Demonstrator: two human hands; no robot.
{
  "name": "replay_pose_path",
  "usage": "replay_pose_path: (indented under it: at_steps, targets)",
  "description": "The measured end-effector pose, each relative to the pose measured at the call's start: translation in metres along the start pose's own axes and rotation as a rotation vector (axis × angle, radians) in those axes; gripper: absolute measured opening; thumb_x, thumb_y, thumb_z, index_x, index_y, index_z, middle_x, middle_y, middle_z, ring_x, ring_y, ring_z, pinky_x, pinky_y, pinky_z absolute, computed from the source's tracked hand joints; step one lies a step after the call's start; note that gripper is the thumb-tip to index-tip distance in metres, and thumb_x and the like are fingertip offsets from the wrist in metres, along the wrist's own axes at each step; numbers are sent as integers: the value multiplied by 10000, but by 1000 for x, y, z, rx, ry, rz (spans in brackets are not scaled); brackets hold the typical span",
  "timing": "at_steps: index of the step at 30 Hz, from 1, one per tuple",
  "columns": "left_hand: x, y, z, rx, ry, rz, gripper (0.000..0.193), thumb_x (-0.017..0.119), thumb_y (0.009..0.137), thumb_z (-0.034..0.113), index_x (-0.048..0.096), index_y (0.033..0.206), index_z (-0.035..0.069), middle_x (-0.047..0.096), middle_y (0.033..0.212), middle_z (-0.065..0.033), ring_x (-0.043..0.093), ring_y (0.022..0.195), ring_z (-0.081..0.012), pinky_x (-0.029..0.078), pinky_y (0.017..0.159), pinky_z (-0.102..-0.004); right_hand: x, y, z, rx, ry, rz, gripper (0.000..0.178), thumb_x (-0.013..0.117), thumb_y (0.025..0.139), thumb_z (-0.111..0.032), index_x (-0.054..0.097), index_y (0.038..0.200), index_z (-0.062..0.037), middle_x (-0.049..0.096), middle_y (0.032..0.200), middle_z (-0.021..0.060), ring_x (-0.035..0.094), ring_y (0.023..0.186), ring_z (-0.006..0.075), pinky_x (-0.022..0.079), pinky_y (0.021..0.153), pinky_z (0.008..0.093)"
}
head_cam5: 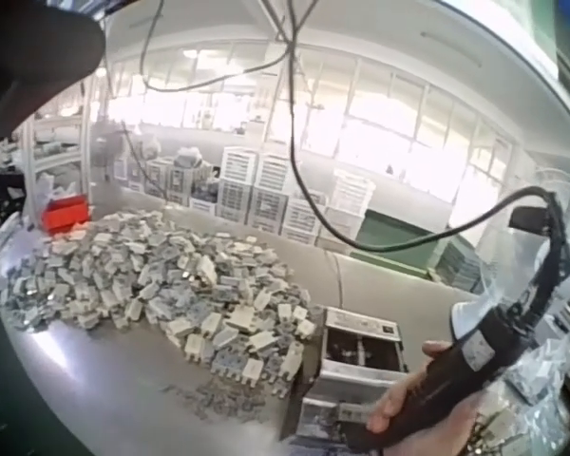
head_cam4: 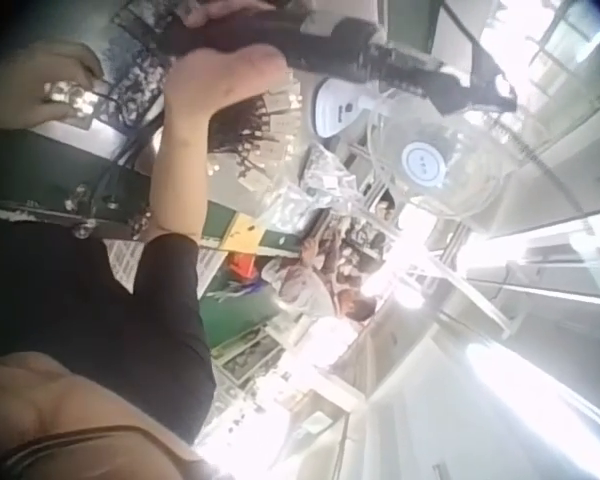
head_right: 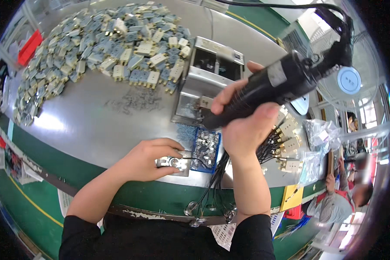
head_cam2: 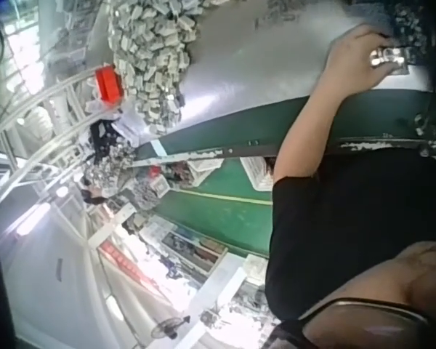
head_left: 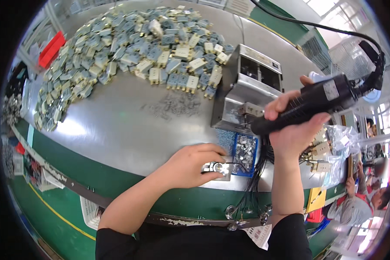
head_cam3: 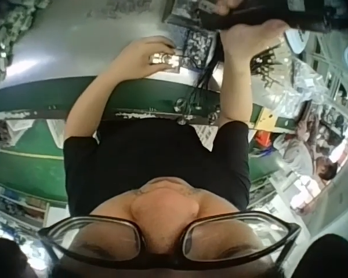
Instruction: Assembling small electronic components and fastening them with an electric screwdriver.
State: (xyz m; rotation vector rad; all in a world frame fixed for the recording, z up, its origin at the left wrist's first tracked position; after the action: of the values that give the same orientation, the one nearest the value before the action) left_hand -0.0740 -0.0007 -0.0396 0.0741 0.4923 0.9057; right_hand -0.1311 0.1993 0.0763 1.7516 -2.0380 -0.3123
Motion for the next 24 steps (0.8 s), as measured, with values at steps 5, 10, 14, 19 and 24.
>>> replay_pose_path:
  at_steps: [5,10,14,19,24]
  targets:
    - [0,0,-1,5,44,-17,326,860,820,183,756,1104,61,730,1233,-111,725,1099,-319,588,946,-410,22,-30,-19,168,227,-156,1099,510,889,-889,337,1561,-38,523,734,75,538,546,197,474,515,362]
    - [-1,-2,-4,4,12,8,311,820,848,258,759,1083,65,725,1230,-58,721,1067,-293,584,904,-412,50,-53,-17,177,117,-242,1165,505,865,-915,269,1596,-39,518,734,70,521,522,200,492,525,364]
    - [-2,-3,-4,-30,21,-6,311,823,848,263,759,1076,62,726,1225,-55,722,1064,-290,582,911,-406,54,-62,-4,180,156,-260,1165,499,865,-919,269,1595,-40,520,744,75,533,547,202,500,543,374]
    - [-3,-5,-3,-14,37,-20,309,824,848,260,756,1062,48,730,1210,-59,724,1042,-296,580,896,-404,55,-66,-1,185,249,-269,1148,499,872,-911,282,1587,-41,525,772,82,562,612,201,510,570,384]
    - [-1,-6,-5,-3,37,-2,312,830,844,264,749,1035,30,732,1196,-65,729,1008,-305,582,876,-414,55,-70,1,191,219,-269,1152,501,867,-915,282,1587,-42,523,777,76,559,607,196,510,575,378]
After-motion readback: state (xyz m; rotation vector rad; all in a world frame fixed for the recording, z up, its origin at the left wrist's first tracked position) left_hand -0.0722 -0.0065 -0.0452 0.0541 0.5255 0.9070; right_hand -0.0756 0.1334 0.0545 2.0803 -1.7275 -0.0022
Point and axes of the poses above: each hand's wrist, its own y-axis towards the middle knuckle, its own x-axis out of the palm, z = x × y, the point moved 4 cm from there along y, towards the middle knuckle
